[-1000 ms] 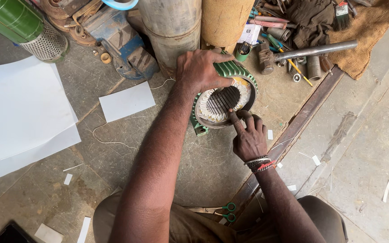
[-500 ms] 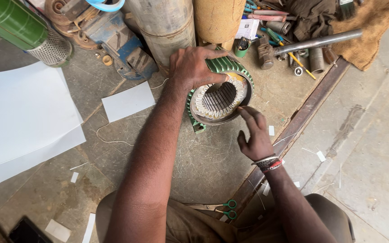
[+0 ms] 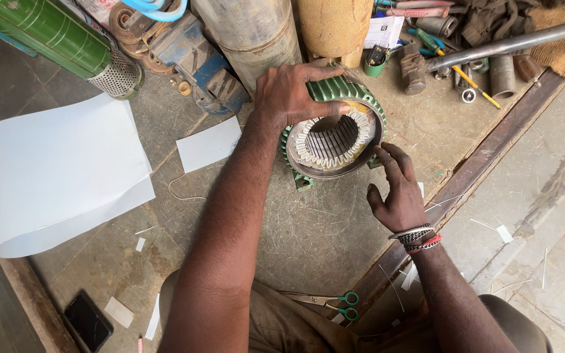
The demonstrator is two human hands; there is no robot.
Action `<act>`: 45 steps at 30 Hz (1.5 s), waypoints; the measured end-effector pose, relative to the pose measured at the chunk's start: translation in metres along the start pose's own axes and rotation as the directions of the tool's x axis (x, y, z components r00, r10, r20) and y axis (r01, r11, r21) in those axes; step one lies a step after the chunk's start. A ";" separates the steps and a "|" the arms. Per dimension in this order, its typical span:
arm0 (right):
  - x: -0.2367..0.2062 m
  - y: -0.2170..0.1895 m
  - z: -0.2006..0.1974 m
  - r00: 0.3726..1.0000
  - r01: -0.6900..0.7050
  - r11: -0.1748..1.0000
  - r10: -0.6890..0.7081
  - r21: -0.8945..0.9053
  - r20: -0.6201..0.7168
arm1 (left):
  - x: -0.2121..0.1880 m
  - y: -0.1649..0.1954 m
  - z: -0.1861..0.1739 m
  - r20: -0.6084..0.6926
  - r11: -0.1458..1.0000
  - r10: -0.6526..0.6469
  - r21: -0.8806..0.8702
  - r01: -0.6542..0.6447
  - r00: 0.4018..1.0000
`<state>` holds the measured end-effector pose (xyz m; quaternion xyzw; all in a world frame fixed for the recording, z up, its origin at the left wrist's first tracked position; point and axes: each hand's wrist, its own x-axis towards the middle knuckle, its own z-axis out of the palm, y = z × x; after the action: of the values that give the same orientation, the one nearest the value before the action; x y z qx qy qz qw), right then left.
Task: The person sits on the floor and works on a green motor stator, inserting white paper strips into the winding slots using fingers and a metal tool. The person also cuts additional paper strips with scissors and continues placing them into the stator.
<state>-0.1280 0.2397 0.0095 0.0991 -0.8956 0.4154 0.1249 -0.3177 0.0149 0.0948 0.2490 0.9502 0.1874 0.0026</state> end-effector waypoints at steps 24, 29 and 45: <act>-0.001 0.008 0.000 0.991 0.008 0.993 0.008 -0.115 0.137 | -0.002 0.000 0.003 -0.145 0.995 0.008 -0.094 -0.022 0.989; -0.002 0.010 0.002 0.992 0.036 0.991 -0.020 -0.128 0.127 | -0.001 0.002 0.001 -0.158 0.997 0.014 -0.071 -0.026 0.987; -0.002 0.010 0.003 0.990 0.041 0.992 -0.023 -0.123 0.140 | -0.001 0.002 0.000 -0.121 0.993 -0.024 -0.119 0.010 0.992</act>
<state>-0.1290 0.2434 -0.0002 0.1340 -0.9248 0.3482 0.0749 -0.3155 0.0162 0.0953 0.2284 0.9379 0.2580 -0.0392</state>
